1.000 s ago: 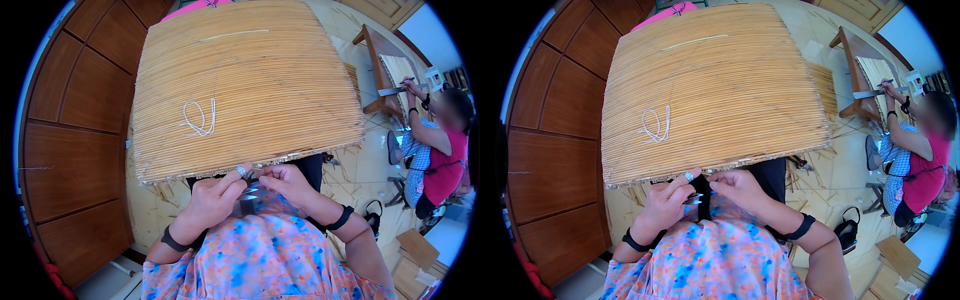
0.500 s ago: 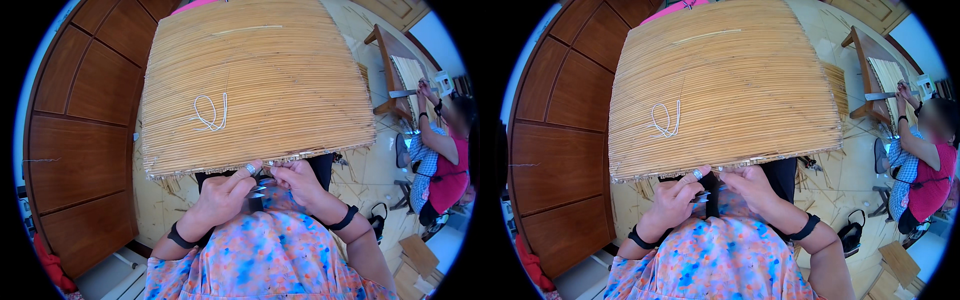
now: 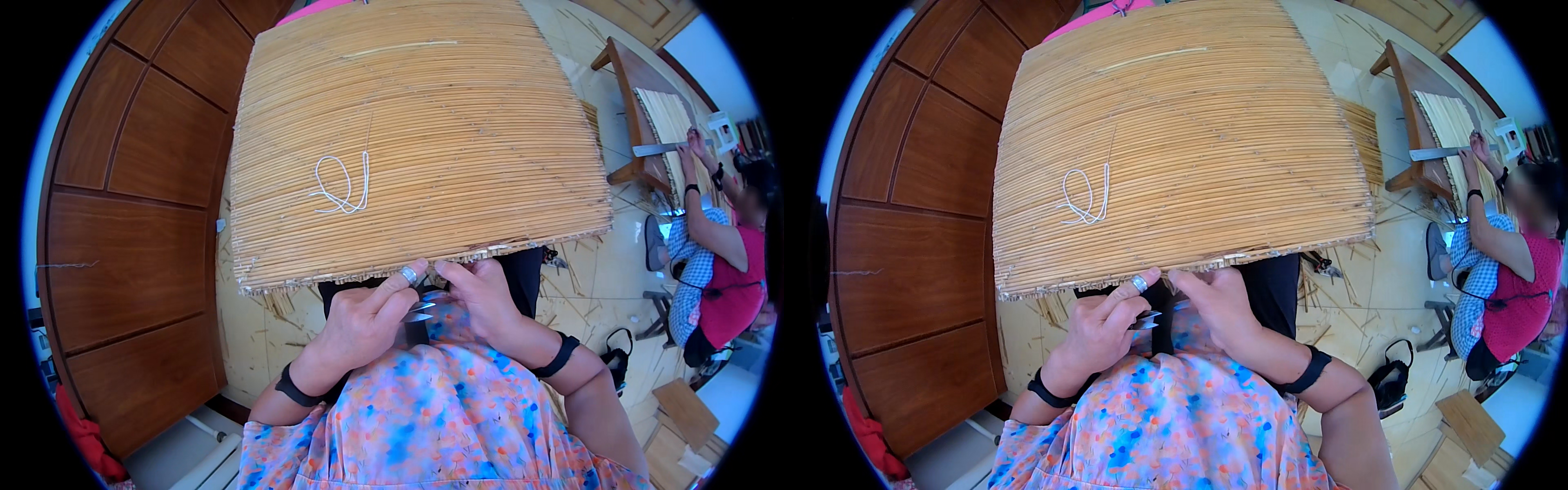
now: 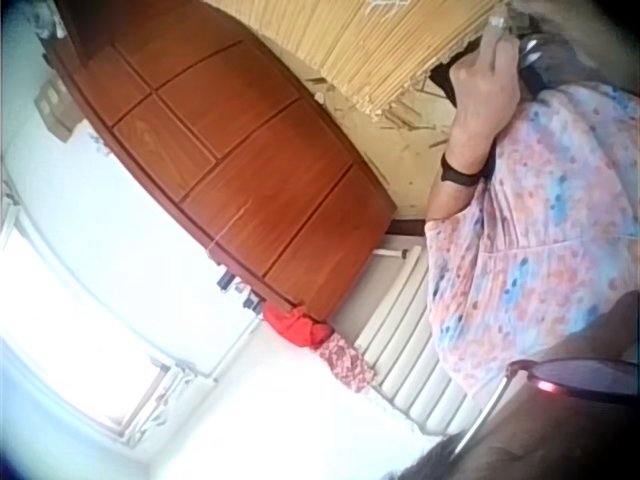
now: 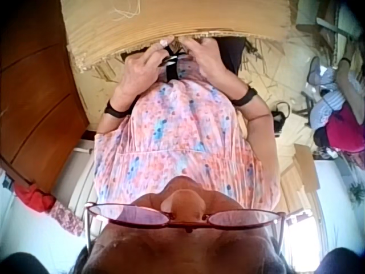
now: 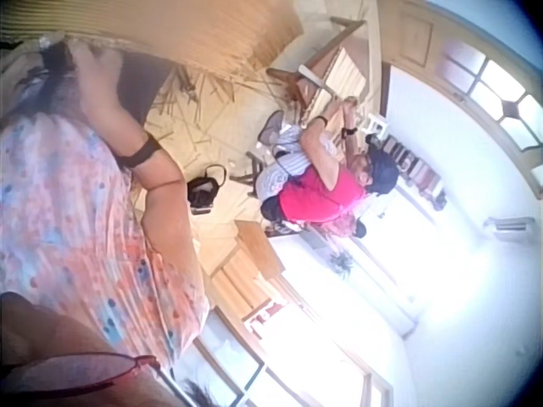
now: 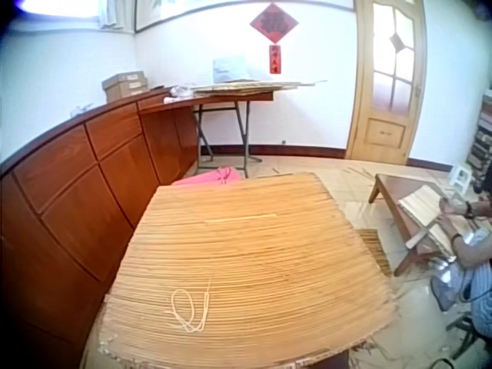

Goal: The person trims the edges of a woven bamboo mat using shears and binds the edges with a thin wire or thread.

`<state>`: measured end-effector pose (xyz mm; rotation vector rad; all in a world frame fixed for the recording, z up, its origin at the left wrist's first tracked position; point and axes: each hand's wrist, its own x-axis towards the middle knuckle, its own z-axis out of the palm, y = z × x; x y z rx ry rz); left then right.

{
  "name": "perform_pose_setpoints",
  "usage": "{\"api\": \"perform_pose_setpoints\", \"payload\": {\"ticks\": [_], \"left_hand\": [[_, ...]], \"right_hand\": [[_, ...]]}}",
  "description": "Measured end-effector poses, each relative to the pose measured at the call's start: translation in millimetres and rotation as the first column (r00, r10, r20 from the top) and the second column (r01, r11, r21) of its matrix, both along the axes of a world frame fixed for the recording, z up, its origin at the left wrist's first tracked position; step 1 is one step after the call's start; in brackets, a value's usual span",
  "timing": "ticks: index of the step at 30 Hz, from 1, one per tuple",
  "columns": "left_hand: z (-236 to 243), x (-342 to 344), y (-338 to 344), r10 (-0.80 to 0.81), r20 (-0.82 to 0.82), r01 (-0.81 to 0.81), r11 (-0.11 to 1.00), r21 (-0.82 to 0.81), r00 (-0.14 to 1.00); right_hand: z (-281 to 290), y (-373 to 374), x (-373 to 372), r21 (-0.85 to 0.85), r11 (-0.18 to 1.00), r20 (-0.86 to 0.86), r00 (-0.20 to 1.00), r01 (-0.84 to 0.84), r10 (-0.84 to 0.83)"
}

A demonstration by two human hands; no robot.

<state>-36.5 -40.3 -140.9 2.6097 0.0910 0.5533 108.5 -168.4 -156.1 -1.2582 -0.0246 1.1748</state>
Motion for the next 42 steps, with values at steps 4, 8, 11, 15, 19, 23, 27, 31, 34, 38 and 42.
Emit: {"api": "perform_pose_setpoints", "payload": {"ticks": [4,8,11,15,19,23,27,31,34,38,42], "left_hand": [[1.3,0.5,-0.1,0.007,-0.032,-0.007,1.000,0.009,0.999],[0.6,1.8,1.1,0.005,-0.020,-0.005,1.000,-0.006,1.000],[0.4,4.3,0.9,-0.001,-0.015,0.001,1.000,-0.011,1.000],[-2.6,4.8,-0.4,0.007,0.005,-0.007,1.000,-0.022,1.000],[-2.0,4.7,-0.1,0.010,0.006,-0.009,1.000,-0.024,1.000],[-2.5,4.8,-0.3,0.006,-0.001,-0.006,0.999,-0.031,1.000],[-0.9,4.6,-0.3,0.005,-0.011,-0.005,0.999,-0.032,1.000],[-2.1,4.1,-0.2,0.005,-0.008,-0.005,1.000,-0.030,1.000],[-0.3,4.2,-0.2,-0.003,0.000,0.003,0.999,-0.040,1.000],[-0.5,4.1,-0.6,0.000,-0.006,0.000,0.999,-0.041,1.000],[-1.9,4.9,-1.0,0.002,-0.016,-0.003,0.999,-0.054,1.000]], "right_hand": [[-4.1,-2.5,6.7,-0.040,0.997,0.015,0.998,-0.060,0.060],[-2.9,-8.8,11.2,-0.080,0.992,-0.082,0.992,-0.102,0.096],[-4.8,-10.7,13.7,-0.071,0.995,-0.050,0.996,-0.074,0.070],[5.7,-0.9,6.6,-0.052,0.999,0.001,1.000,-0.013,0.013],[6.6,-1.8,7.1,-0.062,0.998,0.047,0.999,0.007,-0.004],[-9.4,-12.6,12.6,-0.102,0.990,0.038,0.994,-0.095,0.100],[-1.1,-9.7,11.9,-0.084,0.995,-0.028,0.998,-0.053,0.051],[10.3,0.0,5.8,-0.069,0.997,-0.001,0.999,0.037,-0.037],[5.7,-3.9,8.5,-0.113,0.994,0.012,1.000,0.001,0.001],[-1.7,-10.3,12.2,-0.147,0.988,-0.031,0.998,-0.056,0.053],[-0.1,-15.4,9.6,-0.092,0.991,-0.012,0.996,-0.094,0.094]]}}
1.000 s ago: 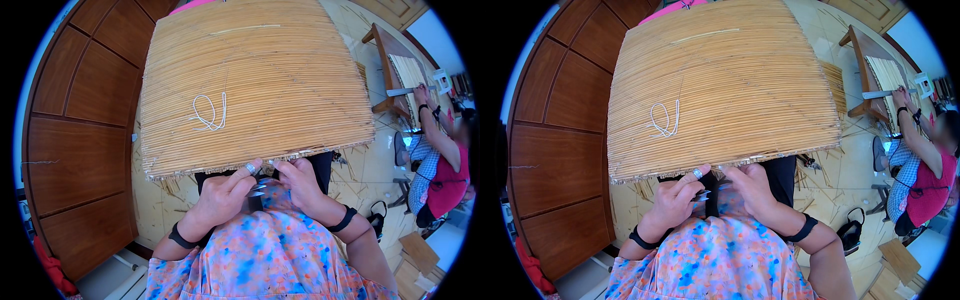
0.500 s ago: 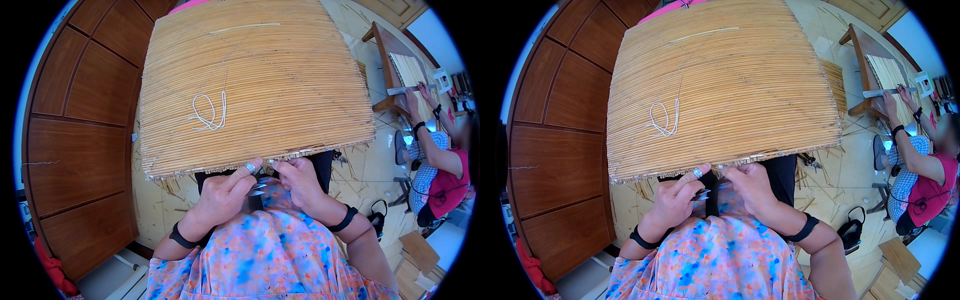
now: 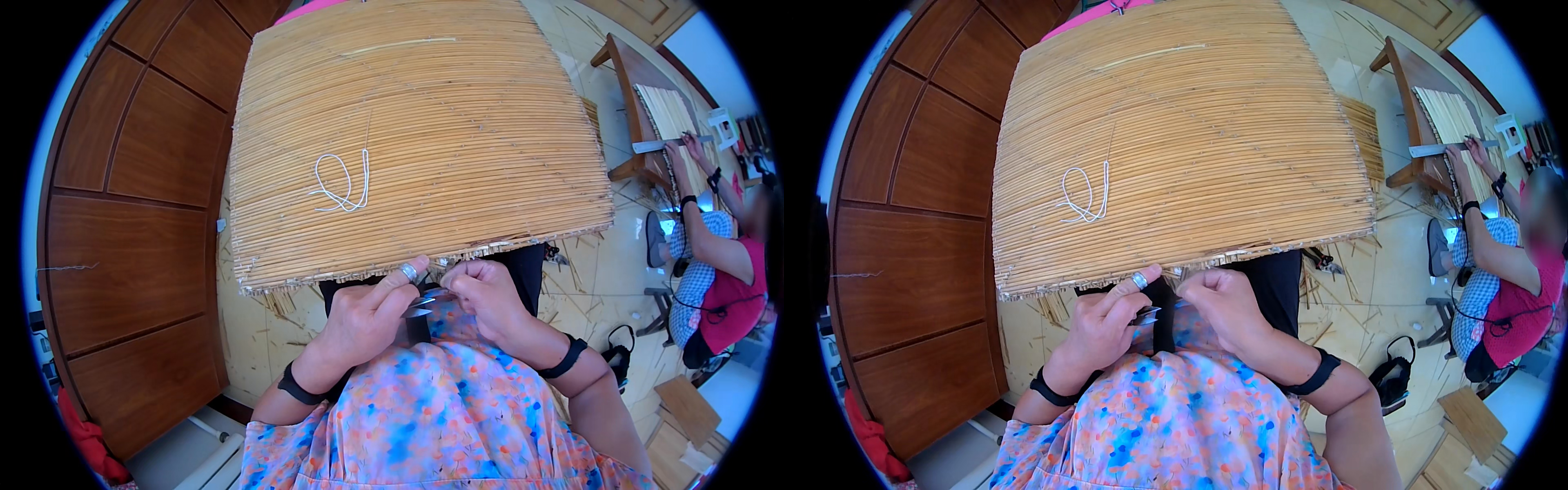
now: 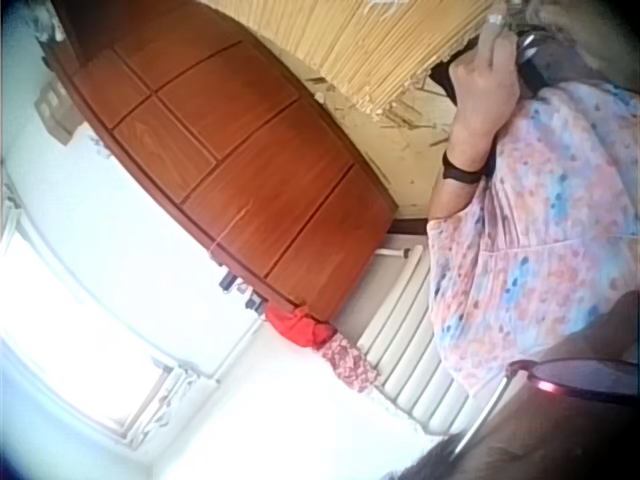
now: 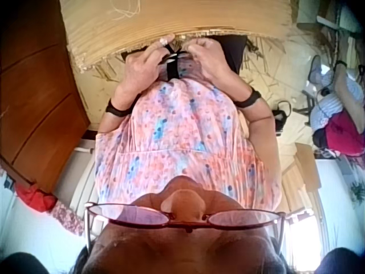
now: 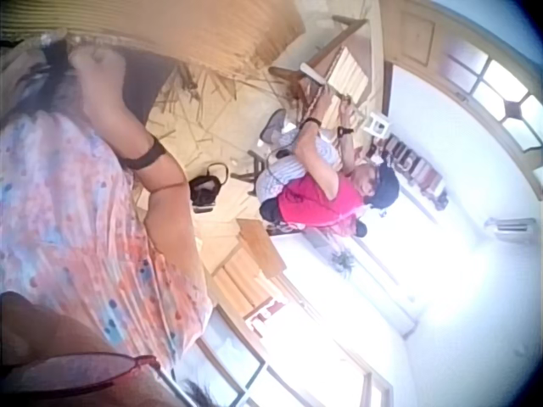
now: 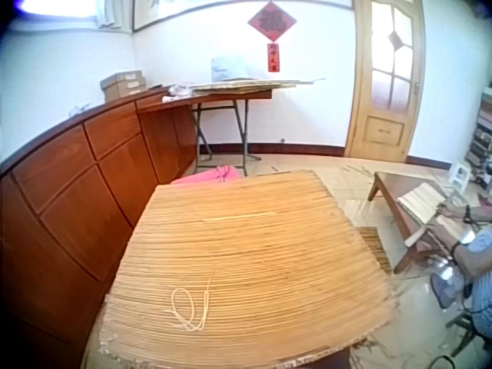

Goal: The person trims the edges of a woven bamboo mat using shears and binds the edges with a thin wire or thread.

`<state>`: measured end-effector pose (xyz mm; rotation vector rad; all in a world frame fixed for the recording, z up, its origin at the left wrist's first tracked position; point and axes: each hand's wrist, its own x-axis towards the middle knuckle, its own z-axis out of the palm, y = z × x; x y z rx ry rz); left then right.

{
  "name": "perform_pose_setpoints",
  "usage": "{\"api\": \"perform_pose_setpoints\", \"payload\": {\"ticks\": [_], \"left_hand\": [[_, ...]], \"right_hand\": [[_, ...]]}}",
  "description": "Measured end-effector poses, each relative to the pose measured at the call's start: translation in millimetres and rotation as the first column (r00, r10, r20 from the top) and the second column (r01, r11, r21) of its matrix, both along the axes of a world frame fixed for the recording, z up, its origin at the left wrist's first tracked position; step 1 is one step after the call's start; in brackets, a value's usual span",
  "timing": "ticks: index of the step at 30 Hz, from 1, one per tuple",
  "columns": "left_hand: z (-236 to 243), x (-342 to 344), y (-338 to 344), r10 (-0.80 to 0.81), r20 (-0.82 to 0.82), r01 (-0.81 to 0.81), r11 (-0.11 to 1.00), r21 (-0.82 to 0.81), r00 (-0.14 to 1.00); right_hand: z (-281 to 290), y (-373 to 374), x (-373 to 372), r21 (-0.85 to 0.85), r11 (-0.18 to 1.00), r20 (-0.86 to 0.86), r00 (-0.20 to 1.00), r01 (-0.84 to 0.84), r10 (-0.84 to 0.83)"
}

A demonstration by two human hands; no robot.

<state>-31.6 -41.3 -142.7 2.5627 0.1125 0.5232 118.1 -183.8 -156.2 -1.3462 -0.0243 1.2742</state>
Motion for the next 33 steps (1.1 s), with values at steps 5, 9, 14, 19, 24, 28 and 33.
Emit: {"api": "perform_pose_setpoints", "payload": {"ticks": [5,9,14,19,24,28,33], "left_hand": [[0.6,0.7,-0.5,0.002,0.009,-0.002,1.000,0.009,1.000],[2.3,1.8,-0.1,-0.014,0.032,0.012,0.999,0.050,0.999],[3.6,4.1,-2.2,-0.024,0.037,0.021,0.996,0.090,0.999],[4.4,3.7,-2.9,-0.025,0.040,0.022,0.997,0.080,0.999],[2.6,3.4,-3.7,-0.021,0.045,0.018,0.998,0.066,0.999],[3.4,3.3,-3.7,-0.031,0.067,0.028,0.998,0.049,0.997],[5.5,7.6,-6.1,-0.016,0.109,0.015,1.000,0.007,0.994]], "right_hand": [[-3.2,-2.0,1.6,-0.026,0.998,0.007,0.998,0.062,-0.062],[-1.9,1.7,1.0,0.106,0.991,-0.101,0.993,0.077,-0.066],[-4.0,2.2,1.7,0.194,0.975,-0.168,0.983,0.105,-0.072],[-1.6,5.1,3.7,0.127,0.991,-0.105,0.994,0.042,-0.028],[-5.6,-0.2,4.8,0.100,0.988,-0.069,0.990,-0.116,0.123],[-6.5,-4.8,11.7,0.072,0.997,-0.189,0.982,-0.015,0.029],[-7.6,-1.2,3.8,0.139,0.990,-0.115,0.993,-0.002,0.018]]}}
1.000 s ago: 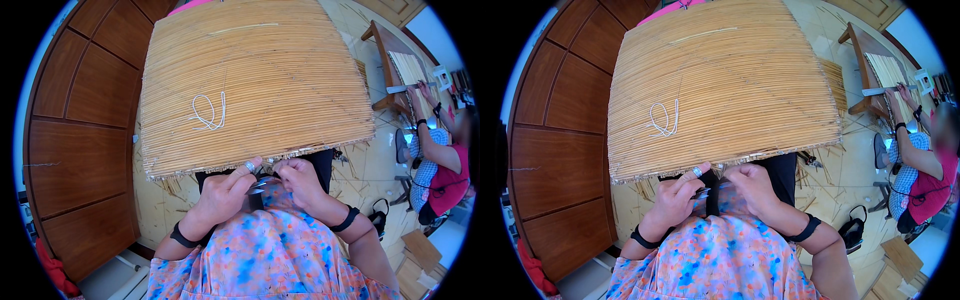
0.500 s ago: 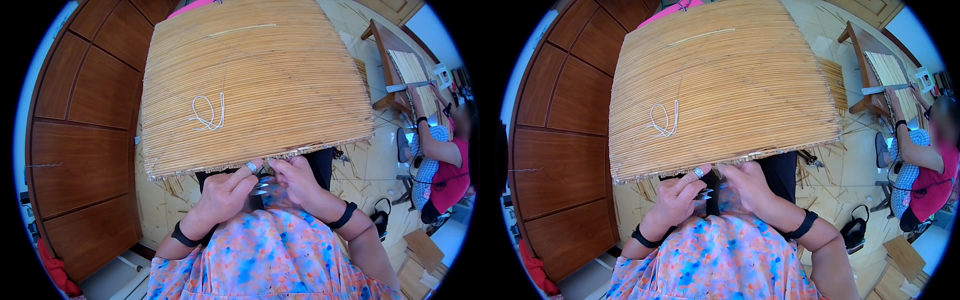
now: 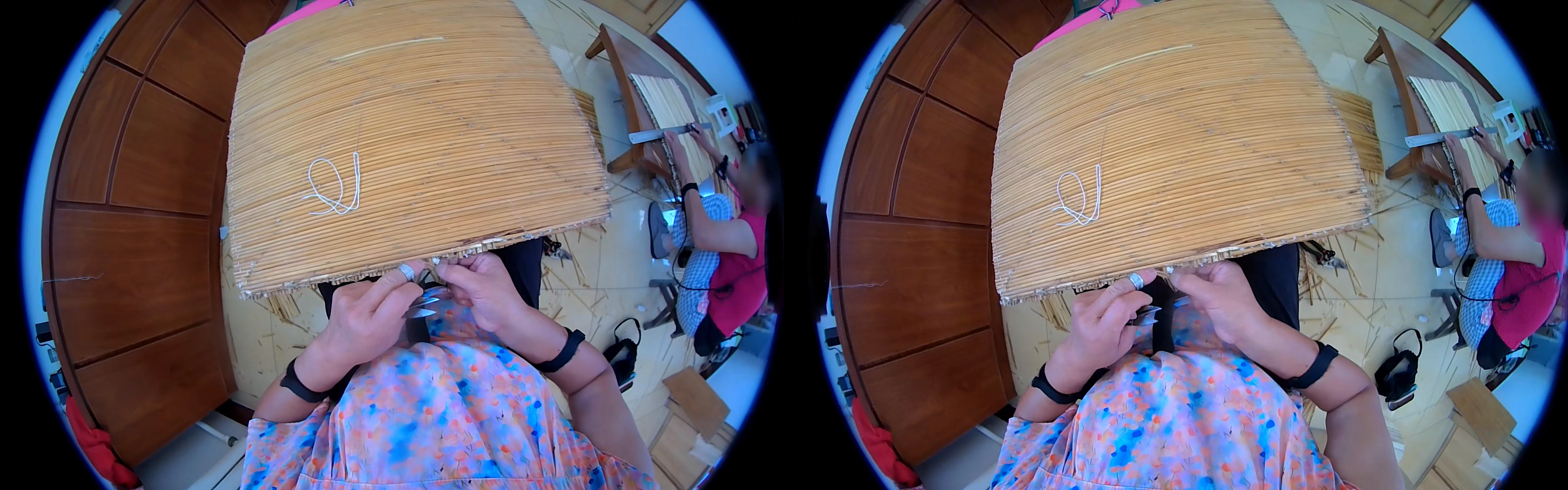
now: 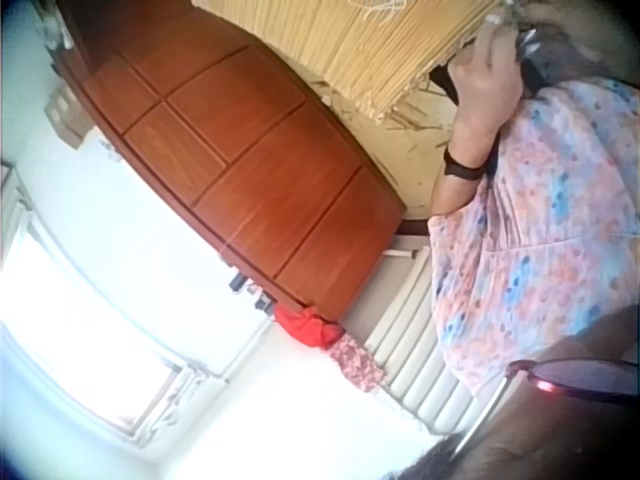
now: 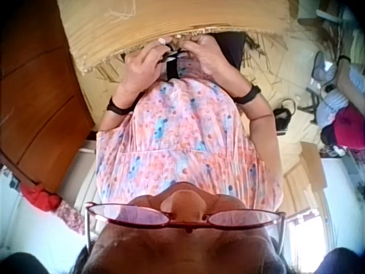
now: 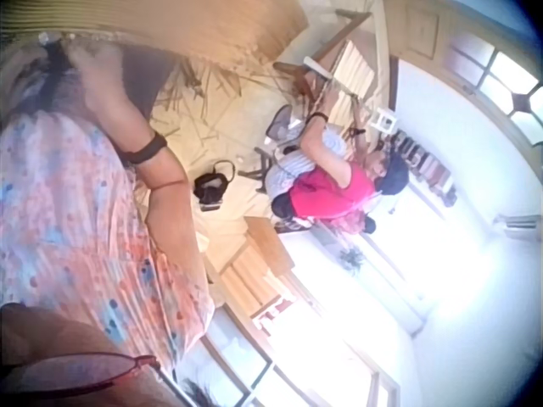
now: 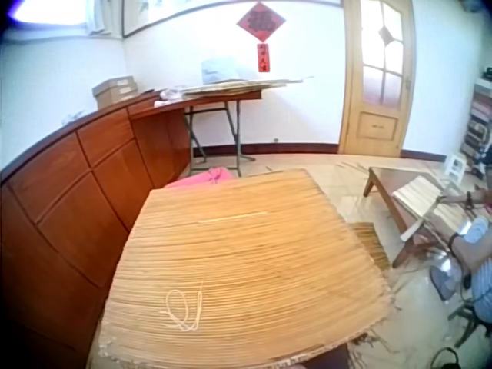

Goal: The person trims the edges of a woven bamboo mat using shears and binds the edges with a thin wire or thread.

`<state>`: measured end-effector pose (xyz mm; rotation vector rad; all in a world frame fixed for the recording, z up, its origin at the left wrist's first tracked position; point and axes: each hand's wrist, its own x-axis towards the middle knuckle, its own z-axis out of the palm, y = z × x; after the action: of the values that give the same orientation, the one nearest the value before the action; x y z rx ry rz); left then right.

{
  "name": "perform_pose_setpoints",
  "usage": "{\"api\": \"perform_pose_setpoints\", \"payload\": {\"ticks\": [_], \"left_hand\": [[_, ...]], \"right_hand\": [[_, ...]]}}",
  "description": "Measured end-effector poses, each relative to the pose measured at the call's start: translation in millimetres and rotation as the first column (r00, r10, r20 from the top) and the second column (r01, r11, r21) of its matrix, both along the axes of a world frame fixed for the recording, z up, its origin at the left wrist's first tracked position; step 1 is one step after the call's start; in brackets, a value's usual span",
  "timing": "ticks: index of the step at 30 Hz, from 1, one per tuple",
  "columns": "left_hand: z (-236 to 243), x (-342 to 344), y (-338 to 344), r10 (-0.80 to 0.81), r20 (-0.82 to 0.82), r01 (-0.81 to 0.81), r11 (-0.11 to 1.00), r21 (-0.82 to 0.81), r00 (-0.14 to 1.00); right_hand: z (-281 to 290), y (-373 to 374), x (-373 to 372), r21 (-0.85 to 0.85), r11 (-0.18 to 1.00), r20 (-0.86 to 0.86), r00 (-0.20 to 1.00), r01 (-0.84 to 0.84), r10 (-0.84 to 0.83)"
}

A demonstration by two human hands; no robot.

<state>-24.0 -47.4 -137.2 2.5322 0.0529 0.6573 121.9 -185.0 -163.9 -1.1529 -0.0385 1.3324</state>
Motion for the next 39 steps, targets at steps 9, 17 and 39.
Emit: {"api": "perform_pose_setpoints", "payload": {"ticks": [9,17,39], "left_hand": [[14.6,28.0,-15.5,0.175,-0.048,-0.166,0.974,0.152,0.983],[8.3,32.7,-22.2,0.269,-0.162,-0.226,0.944,0.242,0.949],[1.9,-9.2,6.4,0.038,0.180,-0.058,0.993,0.107,0.983]], "right_hand": [[-14.1,-6.3,-7.3,-0.055,0.978,0.121,0.971,-0.201,0.206],[7.4,-7.5,-2.3,-0.073,0.981,0.141,0.972,-0.177,0.186],[2.8,-17.8,2.4,-0.006,0.972,0.396,0.892,-0.233,0.217]]}}
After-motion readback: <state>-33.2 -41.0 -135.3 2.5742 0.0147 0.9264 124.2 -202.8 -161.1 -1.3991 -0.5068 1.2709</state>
